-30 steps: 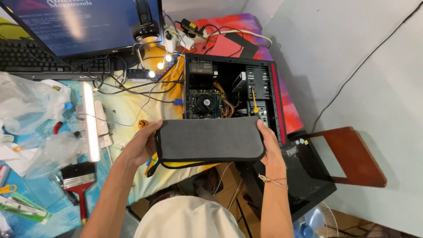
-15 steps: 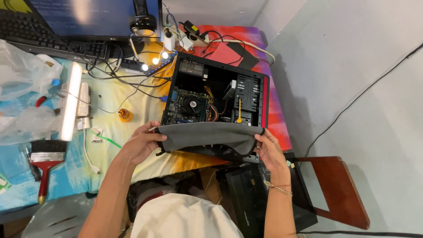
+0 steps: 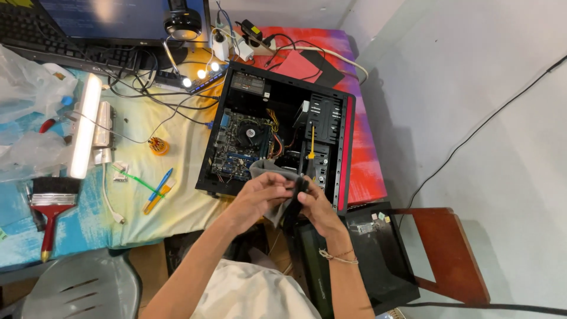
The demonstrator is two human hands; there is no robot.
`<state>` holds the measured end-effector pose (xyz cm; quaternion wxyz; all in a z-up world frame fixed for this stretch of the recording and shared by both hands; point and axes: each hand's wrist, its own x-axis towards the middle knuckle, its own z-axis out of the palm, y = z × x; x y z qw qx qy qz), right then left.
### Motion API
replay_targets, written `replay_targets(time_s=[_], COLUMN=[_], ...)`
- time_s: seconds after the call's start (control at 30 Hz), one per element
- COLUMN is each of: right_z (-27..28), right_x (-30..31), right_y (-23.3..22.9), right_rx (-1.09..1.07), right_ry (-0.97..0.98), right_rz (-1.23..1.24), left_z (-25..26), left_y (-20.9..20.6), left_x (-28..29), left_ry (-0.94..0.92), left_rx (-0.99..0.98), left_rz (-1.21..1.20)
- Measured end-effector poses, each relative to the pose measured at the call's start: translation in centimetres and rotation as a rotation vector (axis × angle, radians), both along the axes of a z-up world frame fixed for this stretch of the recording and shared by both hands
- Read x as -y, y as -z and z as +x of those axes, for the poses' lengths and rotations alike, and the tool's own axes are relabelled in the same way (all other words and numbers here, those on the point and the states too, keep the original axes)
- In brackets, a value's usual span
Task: Testing and cleaning the internal components of a desktop computer at a repair station.
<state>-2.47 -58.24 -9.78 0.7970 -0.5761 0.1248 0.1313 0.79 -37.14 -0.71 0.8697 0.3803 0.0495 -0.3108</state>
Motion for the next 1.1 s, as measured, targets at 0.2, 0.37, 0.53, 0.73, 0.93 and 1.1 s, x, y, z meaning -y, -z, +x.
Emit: replay_targets(time_s=[0.2, 0.37, 0.53, 0.73, 0.93, 1.1], right_z=[-1.2, -3.3, -1.9, -1.4, -1.0, -0.9], right_x=[-1.0, -0.3, 0.9, -0.1, -5.2, -5.8], right_y=[-4.7, -6.0, -1.8, -2.9, -9.6, -10.8], right_rx=[-0.008, -0.061, -0.058, -0.034, -0.02, 0.017], right_ry=[0.187, 0.318, 0.445, 0.483, 0.421, 0.336], right_rz=[-0.042, 0.081, 0.073, 0.019, 0.008, -0.119], left_z=[1.0, 1.7, 2.8, 6.2, 8.3, 10.4], left_y=[0.4, 1.8, 3.7, 3.6, 1.1, -0.2], left_x=[-0.7, -1.7, -0.7, -4.0, -6.7, -8.4], left_ry=[0.022, 0.043, 0.226, 0.244, 0.498, 0.554], left_rx=[0.022, 0.003, -0.05, 0.009, 0.298, 0.586], left_rz=[0.039, 0.288, 0.185, 0.311, 0.452, 0.516])
